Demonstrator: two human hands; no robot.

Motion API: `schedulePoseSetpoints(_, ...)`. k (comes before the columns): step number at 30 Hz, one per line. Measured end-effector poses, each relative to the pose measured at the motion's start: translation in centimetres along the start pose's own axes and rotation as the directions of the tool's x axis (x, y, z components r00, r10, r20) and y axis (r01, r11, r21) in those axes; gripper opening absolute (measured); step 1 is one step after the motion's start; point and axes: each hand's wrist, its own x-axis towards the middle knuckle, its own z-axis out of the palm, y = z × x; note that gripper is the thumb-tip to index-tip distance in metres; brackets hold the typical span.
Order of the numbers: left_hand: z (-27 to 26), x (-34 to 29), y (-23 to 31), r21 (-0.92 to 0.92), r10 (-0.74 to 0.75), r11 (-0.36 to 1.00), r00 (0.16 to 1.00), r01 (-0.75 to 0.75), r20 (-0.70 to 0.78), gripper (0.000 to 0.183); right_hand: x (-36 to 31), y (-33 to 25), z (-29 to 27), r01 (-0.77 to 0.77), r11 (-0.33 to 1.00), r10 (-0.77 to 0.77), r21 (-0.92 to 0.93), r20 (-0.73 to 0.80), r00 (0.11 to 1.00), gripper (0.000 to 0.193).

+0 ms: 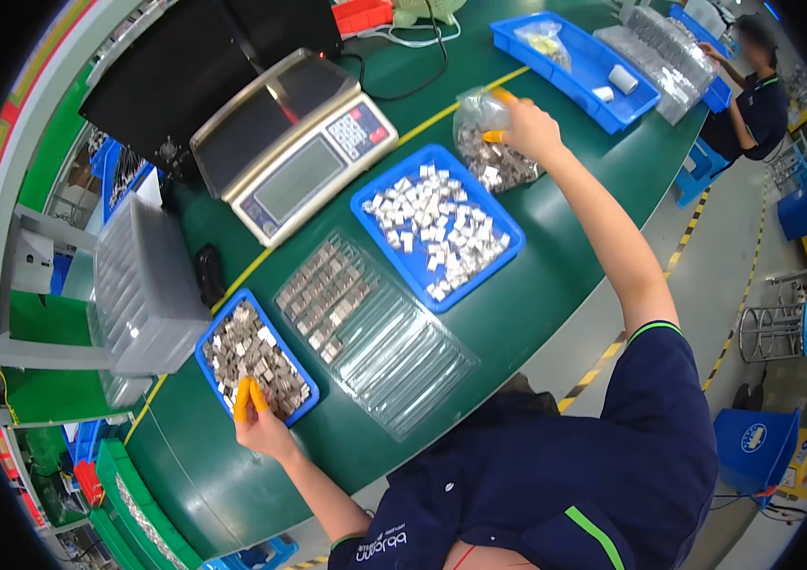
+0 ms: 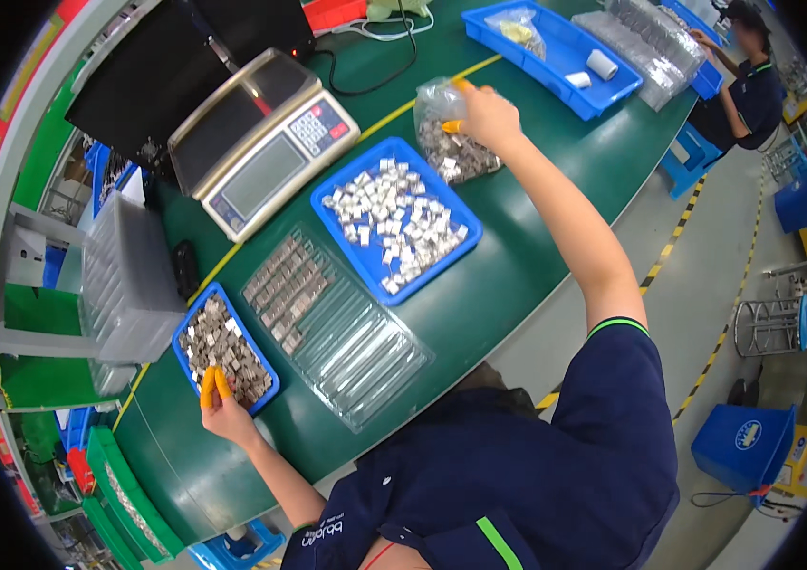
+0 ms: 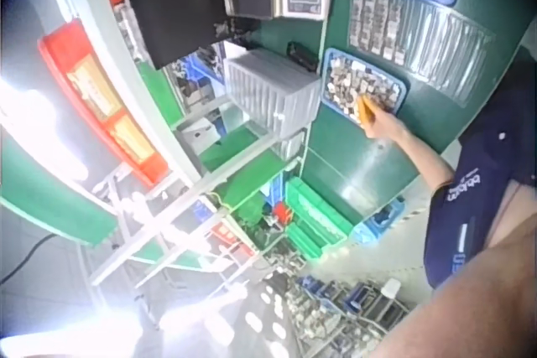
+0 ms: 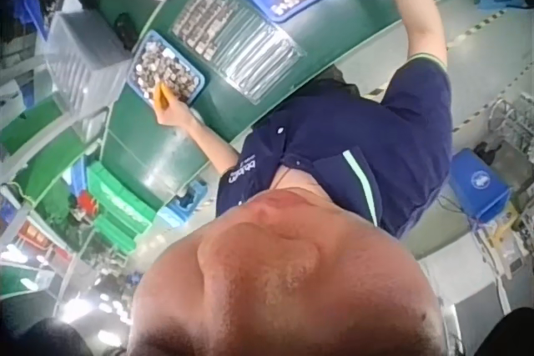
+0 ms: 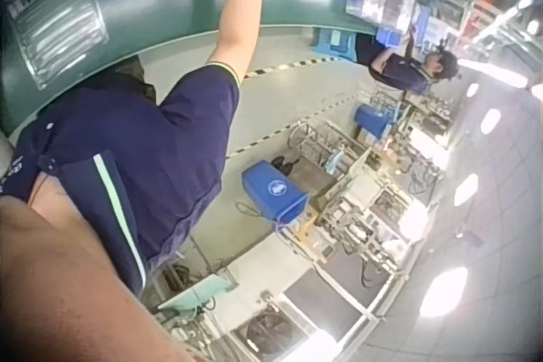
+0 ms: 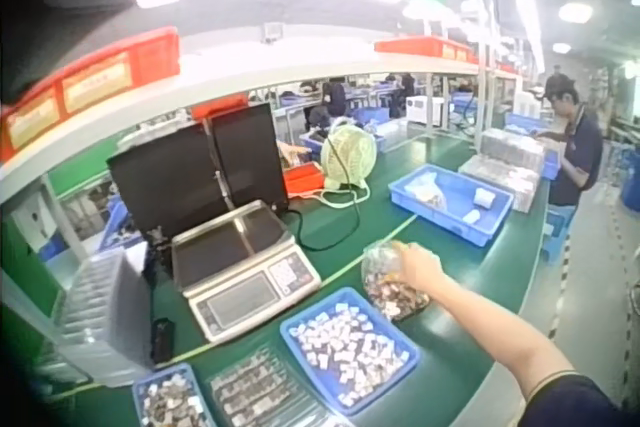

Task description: The person sits at a green workbench in a factory setting, wearing yellow finger cots. They repeatedly pick up small rectangular electronic components from blue trays and place them into a clear plastic tray. The person occasionally uses a digital scale to weigh the components.

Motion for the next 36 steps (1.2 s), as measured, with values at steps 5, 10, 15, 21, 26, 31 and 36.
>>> schedulePoseSetpoints(5, 0.3, 0.1, -0.1, 0.007, -0.047, 0.999, 0.999, 0.047, -0.011, 0.019, 8.5, 5.5, 0.7, -0.015, 0.996, 0.012, 0.091, 0.032, 0.999, 0.033)
schedulePoseSetpoints(10, -0.2, 0.2, 0.1, 0.005, -0.049, 0.999, 0.998, 0.049, -0.035, 0.020, 13.1, 3.3, -5.3, 0.073, 0.997, -0.074, -0.038, -0.039, 0.997, 0.021)
schedulePoseSetpoints(15, -0.1, 0.4, -0.4, -0.007, -0.082, 0.997, 0.996, 0.082, -0.022, 0.020, 16.3, 6.1, -4.8, 0.064, 0.979, -0.084, -0.195, -0.096, 0.992, 0.025)
schedulePoseSetpoints(21, -0.5, 0.4, -0.6, -0.019, -0.103, 0.994, 0.995, 0.103, 0.001, 0.021, 16.7, 9.3, -3.9, -0.023, 0.861, 0.061, -0.508, 0.059, 0.996, 0.034)
schedulePoseSetpoints(26, -0.2, 0.5, -0.2, -0.072, -0.078, 0.995, 0.996, 0.076, -0.032, 0.023, 11.8, 5.3, -3.9, 0.127, 0.866, -0.101, -0.484, 0.079, 0.992, 0.066)
schedulePoseSetpoints(31, -1.0, 0.5, -0.4, -0.081, -0.076, 0.994, 0.997, 0.074, -0.019, 0.026, -0.7, -7.8, -3.7, 0.488, 0.845, -0.513, 0.218, 0.070, 0.856, 0.055)
schedulePoseSetpoints(36, -1.4, 0.9, 0.2, 0.012, -0.054, 0.998, 0.997, 0.054, 0.052, 0.025, -14.8, -14.9, -0.4, 0.538, 0.503, -0.793, 0.677, 0.112, 0.599, 0.058)
